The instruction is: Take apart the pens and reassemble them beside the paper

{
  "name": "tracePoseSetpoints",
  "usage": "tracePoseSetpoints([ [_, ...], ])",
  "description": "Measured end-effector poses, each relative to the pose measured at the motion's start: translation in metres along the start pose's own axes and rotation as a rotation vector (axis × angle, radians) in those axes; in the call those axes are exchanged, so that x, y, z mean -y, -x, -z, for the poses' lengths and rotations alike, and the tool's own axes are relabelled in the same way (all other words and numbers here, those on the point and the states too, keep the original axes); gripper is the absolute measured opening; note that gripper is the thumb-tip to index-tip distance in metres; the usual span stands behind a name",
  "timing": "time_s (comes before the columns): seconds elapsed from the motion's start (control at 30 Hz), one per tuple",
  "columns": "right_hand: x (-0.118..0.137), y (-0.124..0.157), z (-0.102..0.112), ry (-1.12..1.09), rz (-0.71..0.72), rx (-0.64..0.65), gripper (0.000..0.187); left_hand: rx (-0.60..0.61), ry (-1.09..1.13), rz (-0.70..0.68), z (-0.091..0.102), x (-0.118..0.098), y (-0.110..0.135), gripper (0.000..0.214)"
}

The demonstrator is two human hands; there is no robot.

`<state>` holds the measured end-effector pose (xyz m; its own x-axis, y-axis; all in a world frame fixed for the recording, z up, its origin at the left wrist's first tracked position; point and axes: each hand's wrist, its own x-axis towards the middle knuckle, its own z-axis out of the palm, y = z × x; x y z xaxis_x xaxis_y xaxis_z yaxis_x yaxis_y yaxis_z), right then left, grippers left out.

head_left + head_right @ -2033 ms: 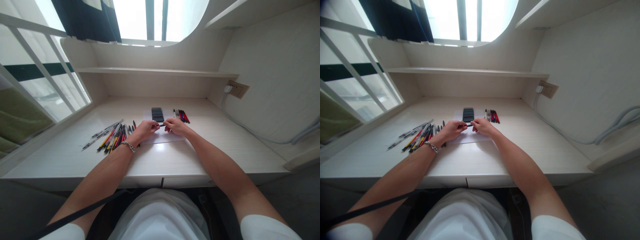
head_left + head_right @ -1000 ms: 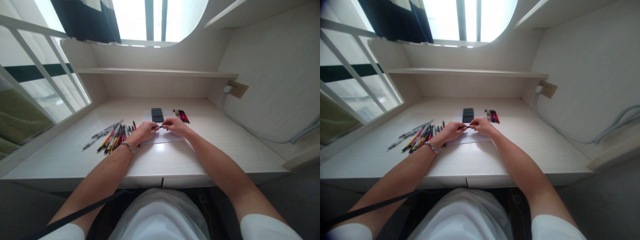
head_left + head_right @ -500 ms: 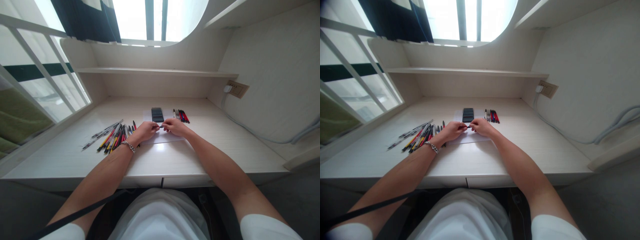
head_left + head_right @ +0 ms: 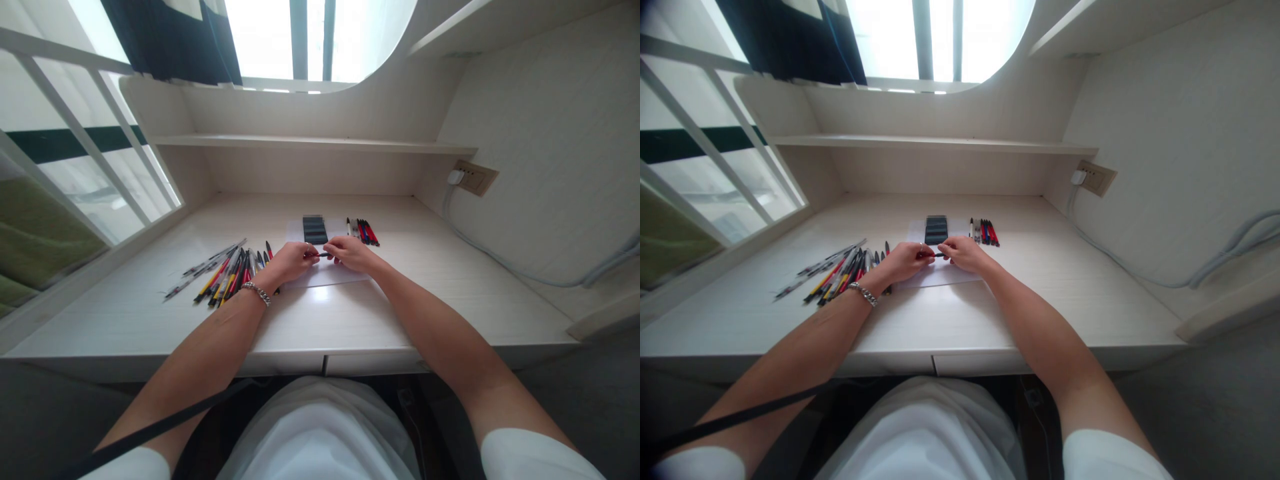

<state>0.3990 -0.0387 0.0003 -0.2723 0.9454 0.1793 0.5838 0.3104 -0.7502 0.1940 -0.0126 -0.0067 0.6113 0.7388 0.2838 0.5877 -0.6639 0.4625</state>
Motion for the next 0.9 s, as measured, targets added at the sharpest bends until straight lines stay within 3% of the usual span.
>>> tracePoseSetpoints([
  [0.27,-0.0031,-0.0017,-0.0033,-0.038,0.004,-0.043,0.015,0.006,-0.033,0.0,0.0002,0.0004,-0.0005,0.03],
  [0.43,-0.0058,-0.0017,-0.0034,0.01,0.045,-0.092,0.016,0.021,-0.043,0.007,0.0002,0.0003,-0.0002,0.032],
  [0.73,-0.0027,-0.0012,-0.0006,0.002,-0.01,-0.01,0.032,-0.012,-0.005,0.022,-0.0006,0.0007,-0.0003,0.028],
  [0.9,-0.0024,-0.0016,-0.0017,-0.016,0.002,-0.02,0.021,-0.003,-0.026,0.007,0.0012,-0.0014,-0.0005,0.031],
])
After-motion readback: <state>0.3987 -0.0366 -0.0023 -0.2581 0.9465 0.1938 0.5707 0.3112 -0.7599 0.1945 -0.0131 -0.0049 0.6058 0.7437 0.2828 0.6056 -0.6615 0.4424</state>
